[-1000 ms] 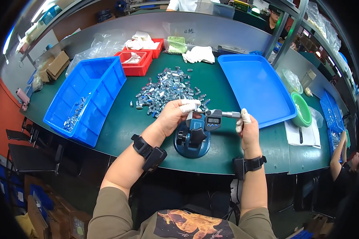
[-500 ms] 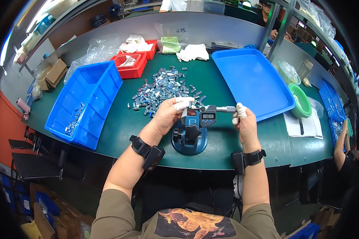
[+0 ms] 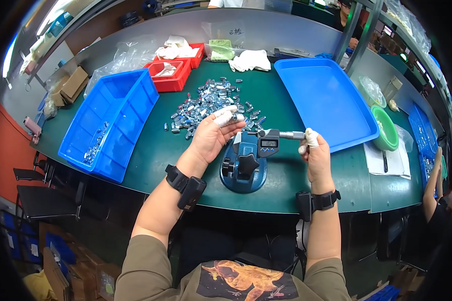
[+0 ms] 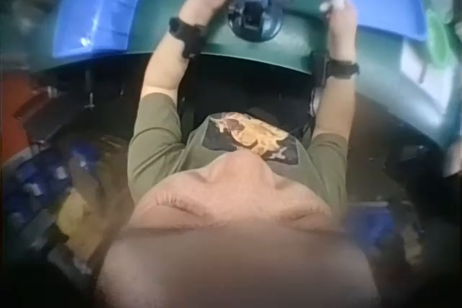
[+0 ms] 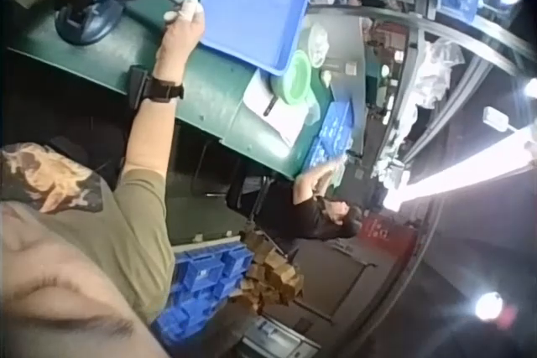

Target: The person pours metal parts from a blue tray onto the table and picks them up one at a time to measure them with a digital micrometer. After each measurement, the person places the component into a blue bin.

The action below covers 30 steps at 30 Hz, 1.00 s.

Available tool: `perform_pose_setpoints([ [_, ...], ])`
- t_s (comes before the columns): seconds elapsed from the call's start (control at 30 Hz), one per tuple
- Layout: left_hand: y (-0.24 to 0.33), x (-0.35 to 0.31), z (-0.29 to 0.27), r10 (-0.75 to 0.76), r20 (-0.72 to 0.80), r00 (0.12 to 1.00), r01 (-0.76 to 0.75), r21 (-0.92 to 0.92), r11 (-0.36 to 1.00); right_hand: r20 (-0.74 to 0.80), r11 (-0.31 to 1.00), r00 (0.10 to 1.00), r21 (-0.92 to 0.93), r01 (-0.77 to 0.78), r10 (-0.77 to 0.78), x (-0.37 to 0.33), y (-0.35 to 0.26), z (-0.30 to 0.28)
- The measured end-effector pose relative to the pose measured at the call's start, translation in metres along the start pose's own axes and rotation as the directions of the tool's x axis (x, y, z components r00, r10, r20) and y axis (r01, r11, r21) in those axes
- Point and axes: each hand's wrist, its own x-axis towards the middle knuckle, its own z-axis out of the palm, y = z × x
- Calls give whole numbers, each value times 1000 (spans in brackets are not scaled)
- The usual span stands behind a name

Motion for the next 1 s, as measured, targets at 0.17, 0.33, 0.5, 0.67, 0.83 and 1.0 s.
perform_pose_setpoints([
  [0.17,-1,-2,1,7,-63,998,-8,-25,1000,14,1000,1000,-15,2,-2,1,4,-1],
  [0.33,0,-3,2,13,-55,998,-15,-44,999,-29,999,999,-43,12,-13,2,4,0],
  [0.5,-1,-2,0,12,-48,999,-16,-69,997,-23,999,999,-44,25,-26,3,6,-1],
  [0.67,-2,1,-3,11,-50,999,-15,-74,997,-30,999,999,-41,26,-27,3,4,2],
  [0.83,1,6,-1,126,-73,989,-120,81,989,-23,998,998,-34,59,-60,3,1,0],
  [1.0,19,-7,-15,514,-121,849,-407,469,784,11,998,998,-19,60,-59,3,3,-1],
])
